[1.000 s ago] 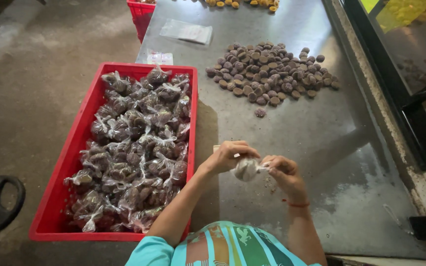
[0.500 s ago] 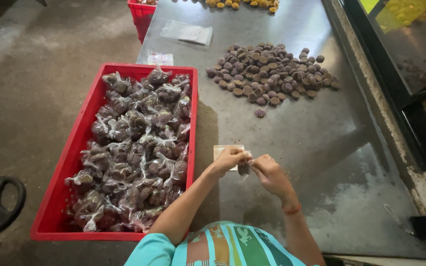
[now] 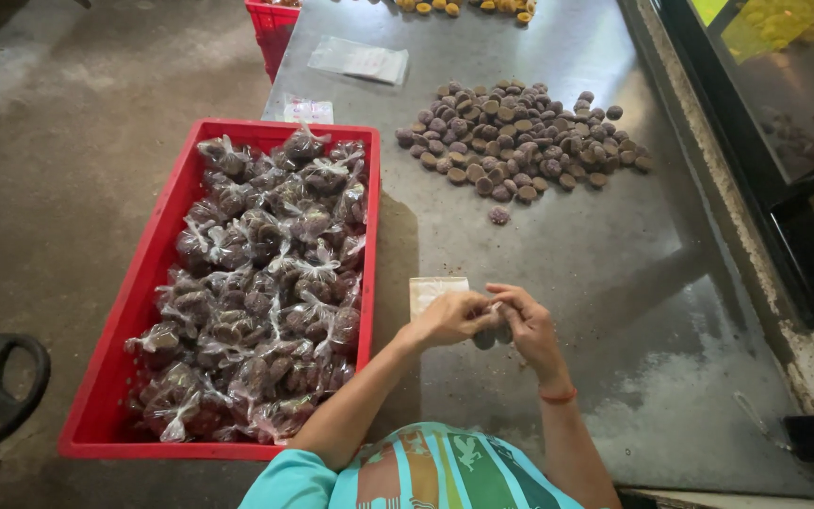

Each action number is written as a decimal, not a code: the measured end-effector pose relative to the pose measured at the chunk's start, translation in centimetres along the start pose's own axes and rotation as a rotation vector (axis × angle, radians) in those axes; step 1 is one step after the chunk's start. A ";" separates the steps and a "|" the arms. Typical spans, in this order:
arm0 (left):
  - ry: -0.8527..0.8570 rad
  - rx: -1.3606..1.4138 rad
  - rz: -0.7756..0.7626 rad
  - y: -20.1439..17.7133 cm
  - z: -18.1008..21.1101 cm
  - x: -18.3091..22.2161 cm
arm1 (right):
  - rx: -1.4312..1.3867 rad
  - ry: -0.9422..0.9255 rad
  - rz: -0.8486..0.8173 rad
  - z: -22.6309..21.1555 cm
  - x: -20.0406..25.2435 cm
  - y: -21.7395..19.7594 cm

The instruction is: The person packages small, round food items by hand, picking them up from a pile on a metal table and placing them into small plastic bags. They twist the top of each bag to close it and place the filled bags into a large red bin.

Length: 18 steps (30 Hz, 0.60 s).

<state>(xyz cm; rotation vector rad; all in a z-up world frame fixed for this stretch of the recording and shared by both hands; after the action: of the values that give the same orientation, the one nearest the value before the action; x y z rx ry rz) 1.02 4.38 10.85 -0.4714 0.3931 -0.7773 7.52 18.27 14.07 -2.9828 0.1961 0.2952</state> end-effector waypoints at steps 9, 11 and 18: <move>0.536 -0.685 0.593 -2.7 7.1 2.8 | -0.474 0.251 0.014 3.7 -0.3 -1.2; 0.586 -0.686 0.616 -3.1 7.6 3.2 | -0.401 0.274 0.036 4.0 -0.1 -1.2; 0.106 -0.275 0.548 -3.4 4.6 1.1 | -0.230 0.009 -0.094 0.4 -0.2 0.4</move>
<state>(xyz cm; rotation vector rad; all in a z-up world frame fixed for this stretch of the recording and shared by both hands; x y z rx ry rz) 2.09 2.60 16.31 -0.5465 0.6975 -0.2158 7.16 17.99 13.71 -3.2088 0.0231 0.3129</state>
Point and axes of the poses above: each hand's wrist, its own x-axis away from the middle knuckle, its own y-axis out of the palm, z = x × y, the point moved 6 cm from there along -x, towards the middle knuckle, and after that the axes turned 8 degrees about -x, right-handed, at the moved point
